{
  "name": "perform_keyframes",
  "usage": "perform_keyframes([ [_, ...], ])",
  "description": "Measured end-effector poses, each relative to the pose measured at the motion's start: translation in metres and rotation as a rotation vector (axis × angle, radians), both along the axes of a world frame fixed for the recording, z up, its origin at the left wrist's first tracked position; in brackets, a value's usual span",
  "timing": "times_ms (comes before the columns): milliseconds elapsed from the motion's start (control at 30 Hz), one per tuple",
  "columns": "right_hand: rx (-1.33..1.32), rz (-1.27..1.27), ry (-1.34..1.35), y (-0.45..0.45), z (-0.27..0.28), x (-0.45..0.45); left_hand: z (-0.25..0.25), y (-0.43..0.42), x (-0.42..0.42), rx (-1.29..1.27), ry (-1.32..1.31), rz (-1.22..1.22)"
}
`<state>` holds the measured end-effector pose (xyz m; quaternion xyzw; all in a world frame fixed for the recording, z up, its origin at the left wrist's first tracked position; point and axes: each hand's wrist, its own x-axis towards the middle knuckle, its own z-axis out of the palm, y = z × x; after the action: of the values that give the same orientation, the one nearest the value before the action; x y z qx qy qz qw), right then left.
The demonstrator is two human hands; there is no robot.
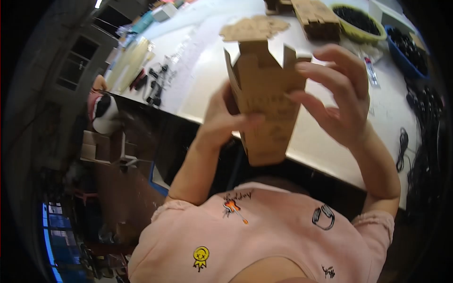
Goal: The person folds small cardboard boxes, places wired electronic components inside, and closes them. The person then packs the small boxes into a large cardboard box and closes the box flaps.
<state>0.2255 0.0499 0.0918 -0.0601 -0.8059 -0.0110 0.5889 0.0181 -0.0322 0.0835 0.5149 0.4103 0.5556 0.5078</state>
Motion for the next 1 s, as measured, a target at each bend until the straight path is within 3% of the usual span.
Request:
perform_keyframes([
  [67,0.042,-0.059,-0.141,-0.002,0.001,0.003,-0.004,0.004,0.001,0.043,0.013,0.000],
  [267,-0.022,-0.110,-0.222,-0.001,0.001,-0.003,-0.013,0.011,-0.001,0.142,0.049,0.018],
  [367,-0.224,0.001,-0.349,-0.002,0.000,-0.002,-0.016,0.013,0.001,0.167,0.088,-0.039],
  [467,-0.198,-0.018,-0.315,-0.001,-0.001,-0.002,-0.013,0.014,0.012,0.261,-0.019,0.008],
  [567,-0.237,0.038,-0.317,0.002,-0.003,-0.002,-0.022,0.014,0.010,0.526,0.204,0.154],
  [767,-0.245,0.150,-0.318,-0.002,-0.001,-0.003,-0.011,0.002,0.000,0.627,0.558,0.187],
  [800,-0.245,0.154,-0.207,-0.002,-0.002,-0.005,-0.011,0.000,-0.001,0.621,0.589,0.192],
  [900,-0.339,0.191,0.100,-0.002,-0.003,-0.005,-0.014,0.000,-0.005,0.554,0.423,0.193],
  [933,-0.424,0.130,0.073,0.001,0.000,-0.002,-0.013,-0.001,-0.005,0.545,0.357,0.168],
  [1000,-0.449,0.277,-0.049,0.016,-0.009,-0.006,-0.013,-0.004,-0.006,0.518,0.227,0.115],
])
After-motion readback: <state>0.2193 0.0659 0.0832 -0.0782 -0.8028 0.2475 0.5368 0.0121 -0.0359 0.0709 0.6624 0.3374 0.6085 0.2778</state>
